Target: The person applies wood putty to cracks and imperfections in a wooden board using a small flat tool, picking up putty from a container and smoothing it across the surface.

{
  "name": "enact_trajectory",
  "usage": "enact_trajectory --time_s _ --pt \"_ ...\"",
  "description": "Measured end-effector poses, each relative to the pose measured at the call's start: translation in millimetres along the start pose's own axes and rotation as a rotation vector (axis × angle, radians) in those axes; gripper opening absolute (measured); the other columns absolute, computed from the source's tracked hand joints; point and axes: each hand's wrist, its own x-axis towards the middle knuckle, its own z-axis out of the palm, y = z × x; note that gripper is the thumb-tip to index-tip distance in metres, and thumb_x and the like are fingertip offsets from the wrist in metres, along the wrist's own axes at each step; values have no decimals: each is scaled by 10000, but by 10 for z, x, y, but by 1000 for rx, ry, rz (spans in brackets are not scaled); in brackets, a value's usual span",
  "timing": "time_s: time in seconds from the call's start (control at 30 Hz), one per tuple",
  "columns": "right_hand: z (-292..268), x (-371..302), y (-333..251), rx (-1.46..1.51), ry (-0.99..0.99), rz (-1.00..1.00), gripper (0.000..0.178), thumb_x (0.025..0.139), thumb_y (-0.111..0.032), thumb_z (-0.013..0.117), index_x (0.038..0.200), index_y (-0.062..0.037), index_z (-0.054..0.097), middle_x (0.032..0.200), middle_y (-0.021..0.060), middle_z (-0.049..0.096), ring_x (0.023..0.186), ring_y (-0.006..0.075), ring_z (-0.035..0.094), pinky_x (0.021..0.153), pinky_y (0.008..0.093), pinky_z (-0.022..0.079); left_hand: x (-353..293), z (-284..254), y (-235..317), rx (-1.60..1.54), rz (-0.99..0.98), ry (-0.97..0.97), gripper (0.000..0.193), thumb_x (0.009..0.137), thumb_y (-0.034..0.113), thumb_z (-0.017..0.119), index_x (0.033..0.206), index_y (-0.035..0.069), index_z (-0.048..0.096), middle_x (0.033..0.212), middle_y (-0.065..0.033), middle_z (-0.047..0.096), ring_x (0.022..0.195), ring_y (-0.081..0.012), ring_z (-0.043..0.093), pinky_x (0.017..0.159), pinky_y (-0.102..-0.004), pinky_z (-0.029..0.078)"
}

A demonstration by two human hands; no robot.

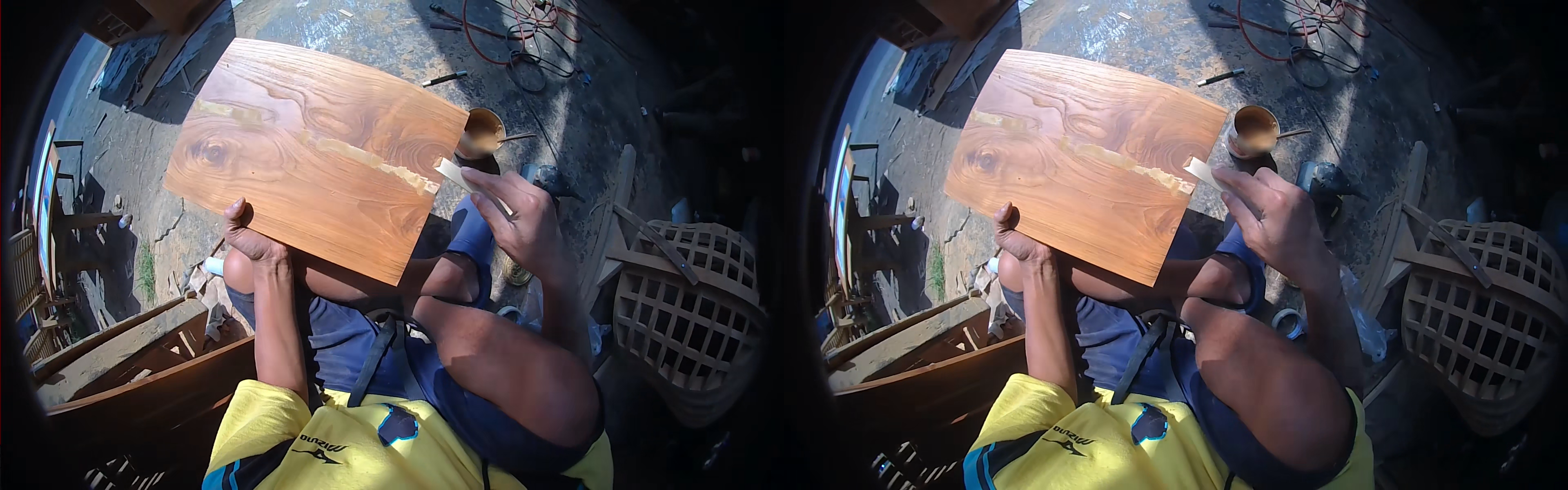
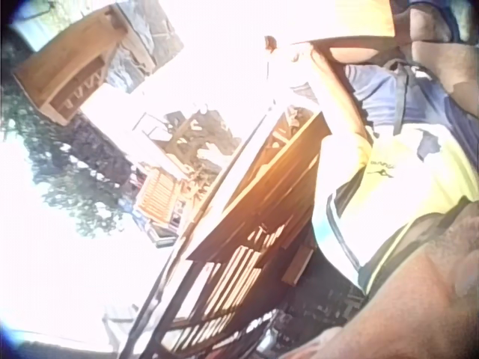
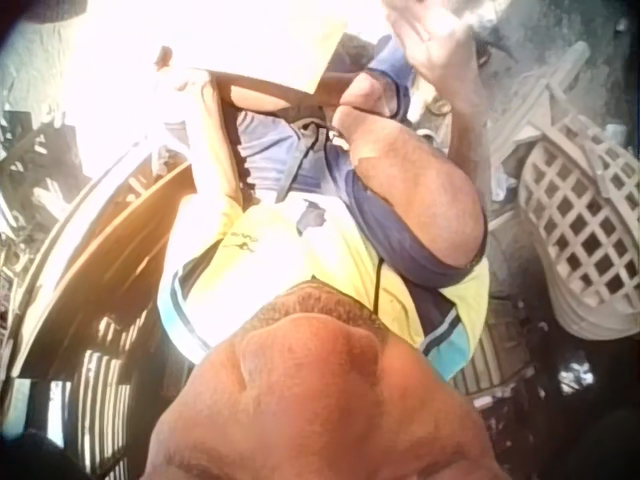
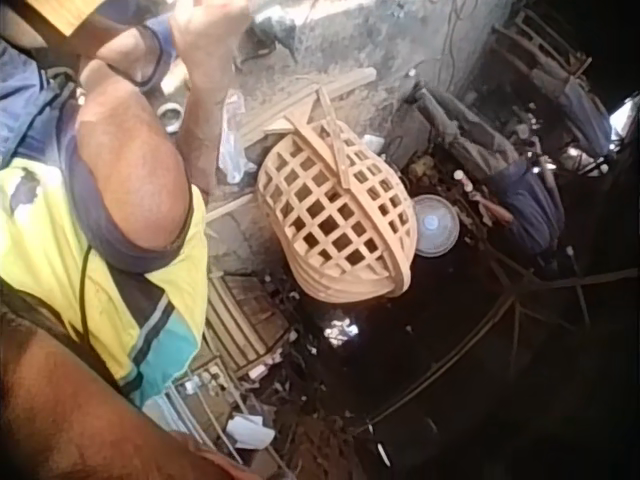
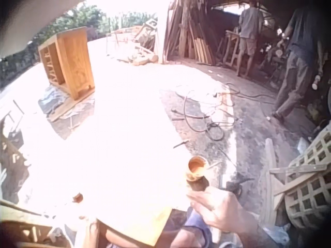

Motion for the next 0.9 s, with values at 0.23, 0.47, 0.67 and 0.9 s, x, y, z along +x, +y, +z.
enact_trajectory --time_s 0.23,0.47,0.67,0.9 --pt "94 -22 -66 -121 -110 14 306 894 -98 749 1200 -103 734 804 136 605 719 335 661 643 428 532 39 -13 -43 20 130 85 511 823 173 632 1289 -32 591 1252 -162 664 1181 -329 638 1067 -474 484" --pt "127 -54 47 48 -64 18 330 915 -40 718 1244 -65 713 837 149 652 730 310 659 688 407 529 -14 1 41 -6 59 76 469 829 172 632 1245 -44 614 1239 -173 673 1175 -342 645 1057 -473 492" --pt "271 -49 -13 -111 -107 29 349 919 -50 720 1255 -142 724 780 119 594 692 287 634 674 390 531 62 -223 37 -32 76 58 526 827 158 642 1313 -33 581 1291 -182 654 1221 -361 621 1103 -501 460" --pt "31 -44 102 6 -112 8 266 936 -178 719 1200 -165 744 814 109 599 705 323 661 637 429 544 -28 46 44 -2 82 68 416 828 155 627 1196 -41 630 1184 -163 691 1134 -332 660 1041 -469 499"
